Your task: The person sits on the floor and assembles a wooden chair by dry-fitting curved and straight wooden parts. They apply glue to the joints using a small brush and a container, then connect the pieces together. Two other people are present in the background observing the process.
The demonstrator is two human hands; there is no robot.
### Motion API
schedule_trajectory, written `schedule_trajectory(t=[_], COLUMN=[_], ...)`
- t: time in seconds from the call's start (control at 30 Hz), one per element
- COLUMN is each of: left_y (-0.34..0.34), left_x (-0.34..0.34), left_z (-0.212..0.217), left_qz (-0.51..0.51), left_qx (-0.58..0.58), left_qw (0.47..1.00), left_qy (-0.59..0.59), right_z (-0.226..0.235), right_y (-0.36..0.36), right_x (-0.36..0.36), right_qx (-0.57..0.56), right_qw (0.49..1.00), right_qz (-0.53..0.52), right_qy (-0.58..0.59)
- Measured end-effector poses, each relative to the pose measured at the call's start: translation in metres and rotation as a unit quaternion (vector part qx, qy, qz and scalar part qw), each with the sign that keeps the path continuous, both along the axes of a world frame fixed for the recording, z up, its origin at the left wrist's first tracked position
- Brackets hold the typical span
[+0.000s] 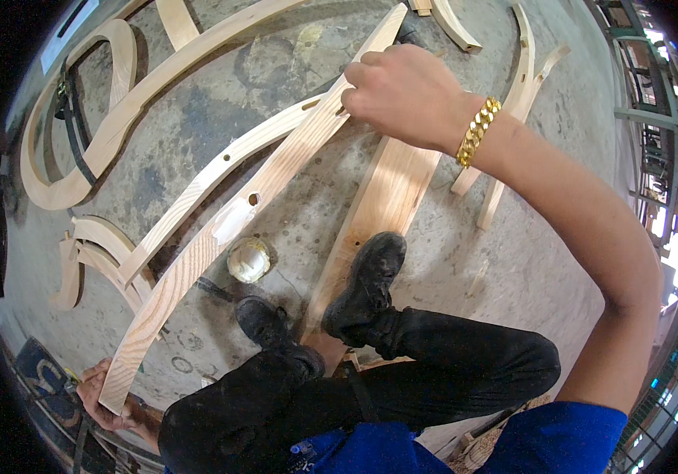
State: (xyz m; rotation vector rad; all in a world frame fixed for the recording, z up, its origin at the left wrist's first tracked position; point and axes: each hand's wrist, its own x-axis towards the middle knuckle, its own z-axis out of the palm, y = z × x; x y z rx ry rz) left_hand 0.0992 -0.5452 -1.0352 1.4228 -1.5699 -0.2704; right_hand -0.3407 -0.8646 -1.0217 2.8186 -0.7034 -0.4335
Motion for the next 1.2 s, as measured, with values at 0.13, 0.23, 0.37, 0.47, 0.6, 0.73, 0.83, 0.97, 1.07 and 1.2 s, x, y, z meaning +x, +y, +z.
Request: schedule_trajectory(t=[0.13,0.23,0.37,0.47,0.6,0.73,0.83,0.97,1.07,1.2], left_y=[-0.001,-0.006,-0.011,-0.014,-0.014,-0.013,-0.009,-0.015,-0.017,-0.020], left_x=[0.000,-0.001,0.001,0.002,0.002,0.006,0.009,0.001,0.001,0.005], left_z=[0.000,-0.001,-0.003,-0.006,-0.004,0.003,0.003,0.006,0.005,0.007], left_qz=[0.013,0.013,-0.005,-0.026,-0.046,-0.046,-0.045,-0.053,-0.069,-0.101], left_qx=[0.011,0.008,-0.005,-0.017,-0.014,0.000,0.003,-0.002,-0.013,-0.021], left_qw=[1.000,0.999,0.999,0.999,0.999,0.997,0.995,0.995,0.995,0.990], left_qy=[-0.013,-0.029,-0.048,-0.031,-0.020,-0.067,-0.084,-0.080,-0.071,-0.098], right_z=[0.000,-0.005,-0.008,-0.008,-0.010,-0.011,-0.017,-0.019,-0.014,-0.009], right_y=[-0.013,-0.022,-0.027,-0.032,-0.035,-0.027,-0.018,-0.003,0.001,0.001], right_x=[-0.003,-0.011,-0.012,-0.018,-0.024,-0.021,-0.024,-0.014,-0.016,-0.010], right_qx=[0.017,0.054,0.045,0.032,0.006,-0.041,-0.060,-0.049,-0.033,-0.016], right_qw=[0.997,0.987,0.984,0.987,0.989,0.992,0.997,0.998,0.998,0.998], right_qz=[-0.075,-0.149,-0.168,-0.150,-0.142,-0.086,-0.046,-0.036,-0.054,-0.056], right_qy=[-0.012,-0.014,0.046,0.044,0.049,0.087,0.033,0.022,0.021,0.030])
